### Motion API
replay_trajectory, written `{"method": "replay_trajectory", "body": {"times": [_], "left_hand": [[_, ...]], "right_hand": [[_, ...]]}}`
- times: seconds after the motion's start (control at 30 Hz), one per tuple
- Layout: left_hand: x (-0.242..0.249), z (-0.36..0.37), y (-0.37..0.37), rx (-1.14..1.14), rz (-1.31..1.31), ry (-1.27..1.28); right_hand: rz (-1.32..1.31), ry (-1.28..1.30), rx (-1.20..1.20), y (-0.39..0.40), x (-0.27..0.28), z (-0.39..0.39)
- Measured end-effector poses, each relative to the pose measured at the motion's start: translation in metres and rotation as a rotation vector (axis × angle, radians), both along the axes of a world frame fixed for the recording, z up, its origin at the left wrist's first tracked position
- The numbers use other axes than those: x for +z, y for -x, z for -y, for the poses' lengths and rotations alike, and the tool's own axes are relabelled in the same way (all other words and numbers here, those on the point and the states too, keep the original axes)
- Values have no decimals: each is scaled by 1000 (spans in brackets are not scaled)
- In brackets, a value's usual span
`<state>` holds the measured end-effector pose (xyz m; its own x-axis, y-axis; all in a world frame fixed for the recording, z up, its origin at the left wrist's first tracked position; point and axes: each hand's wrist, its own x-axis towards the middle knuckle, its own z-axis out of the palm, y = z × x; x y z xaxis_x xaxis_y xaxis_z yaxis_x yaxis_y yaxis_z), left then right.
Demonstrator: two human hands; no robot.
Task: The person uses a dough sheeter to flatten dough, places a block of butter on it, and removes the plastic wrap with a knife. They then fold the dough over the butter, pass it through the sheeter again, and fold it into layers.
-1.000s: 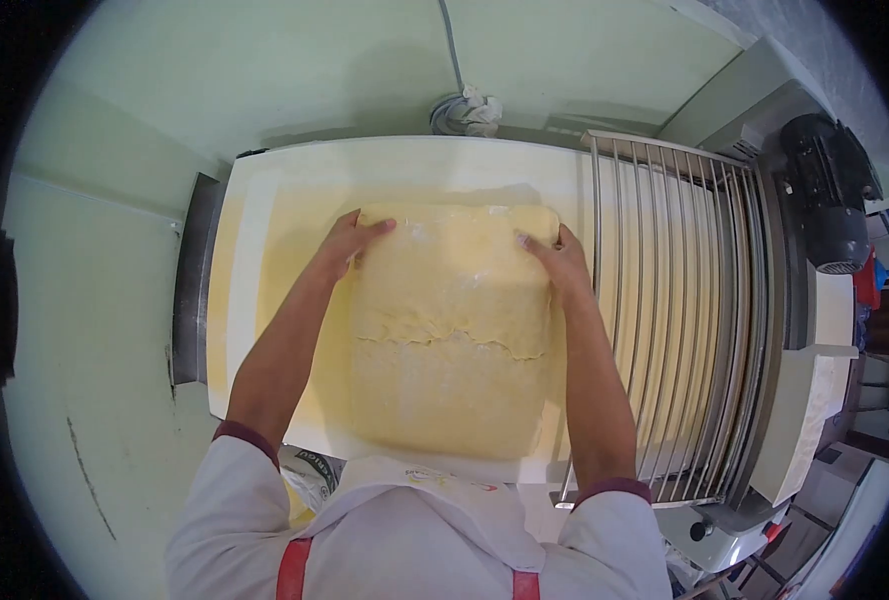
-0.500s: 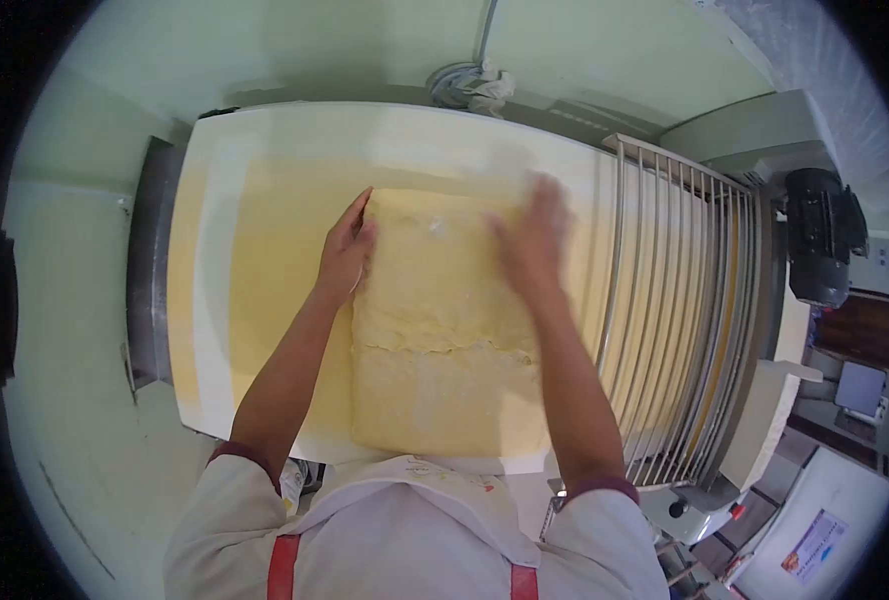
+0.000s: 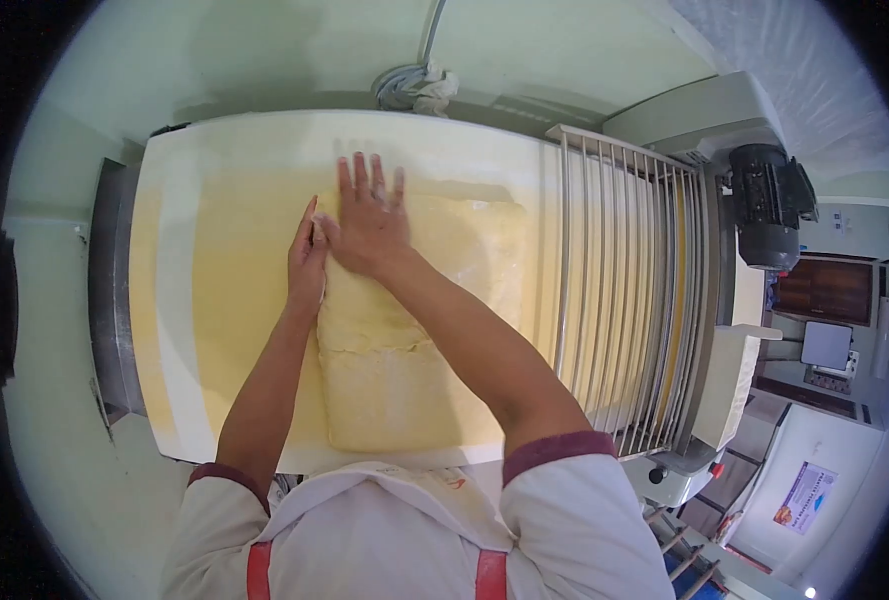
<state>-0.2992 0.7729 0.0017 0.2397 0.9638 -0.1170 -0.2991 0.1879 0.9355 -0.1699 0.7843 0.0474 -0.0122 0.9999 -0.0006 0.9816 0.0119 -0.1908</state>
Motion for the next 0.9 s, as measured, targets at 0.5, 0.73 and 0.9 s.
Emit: {"method": "replay_trajectory", "body": {"times": [0.5,0.73,0.9], "left_hand": [[-1,1,-1,-8,-200,-34],[2,3,-5,-24,-257,-17],[-39,-2,-14,-22,-329,-28]], "right_hand": [[163,-2,-262,-98,2,40],[106,1,-419,-124,-9,51],[220,186,-390,-191,-42,71]]}}
